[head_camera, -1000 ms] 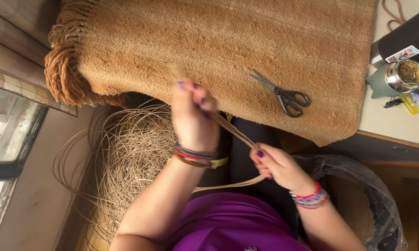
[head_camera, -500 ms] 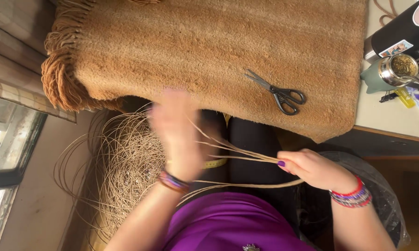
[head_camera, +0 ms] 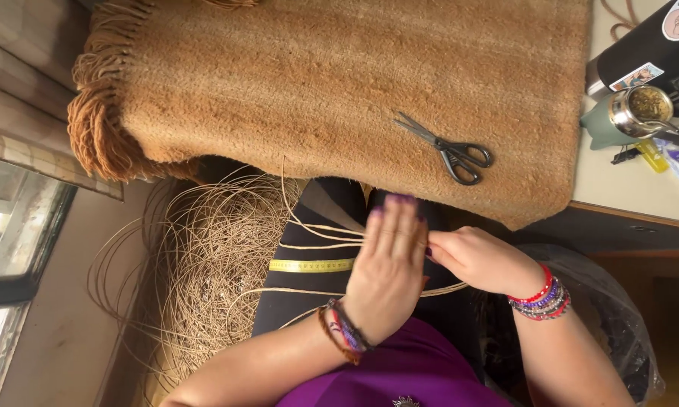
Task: Measuring and cutting thin wicker strips to specific lengths using a tape measure and scissors.
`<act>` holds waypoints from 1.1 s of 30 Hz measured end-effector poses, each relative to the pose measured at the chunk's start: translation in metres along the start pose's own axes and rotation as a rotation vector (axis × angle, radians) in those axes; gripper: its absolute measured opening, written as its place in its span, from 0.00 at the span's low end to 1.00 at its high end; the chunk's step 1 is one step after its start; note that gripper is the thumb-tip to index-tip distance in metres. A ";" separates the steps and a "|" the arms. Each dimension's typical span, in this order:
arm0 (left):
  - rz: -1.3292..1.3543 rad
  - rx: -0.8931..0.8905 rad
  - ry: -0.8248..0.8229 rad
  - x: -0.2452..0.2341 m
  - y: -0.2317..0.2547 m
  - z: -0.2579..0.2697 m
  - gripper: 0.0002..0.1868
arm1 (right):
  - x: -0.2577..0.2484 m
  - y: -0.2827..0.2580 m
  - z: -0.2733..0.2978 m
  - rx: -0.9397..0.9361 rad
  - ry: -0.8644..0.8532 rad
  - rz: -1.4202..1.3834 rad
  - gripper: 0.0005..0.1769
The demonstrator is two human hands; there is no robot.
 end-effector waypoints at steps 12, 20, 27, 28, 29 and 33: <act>0.252 0.142 -0.146 -0.002 -0.086 -0.007 0.25 | -0.027 0.065 0.058 0.260 -0.017 -0.019 0.13; 0.011 0.015 -0.128 0.006 -0.208 0.035 0.19 | -0.034 0.157 0.133 0.497 -0.002 -0.136 0.19; 0.417 0.100 -0.231 0.014 -0.092 0.001 0.34 | -0.014 0.045 0.064 0.281 -0.230 0.182 0.17; 0.415 0.098 -0.231 0.014 -0.063 0.000 0.34 | -0.007 0.038 0.056 0.278 -0.231 0.182 0.17; 0.528 0.108 -0.200 0.010 -0.033 -0.003 0.34 | -0.007 0.020 0.044 0.153 -0.154 0.119 0.15; 0.481 0.190 -0.088 -0.012 -0.018 -0.013 0.15 | -0.024 0.008 0.041 0.089 -0.055 -0.031 0.13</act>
Point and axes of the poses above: each hand's wrist, its own z-axis away from the middle knuckle, its own x-axis out of the palm, y = z × x, the point moved 10 cm from there along -z, towards the middle knuckle, and after that the axes turned 1 degree about -z, right-handed, at the moved point
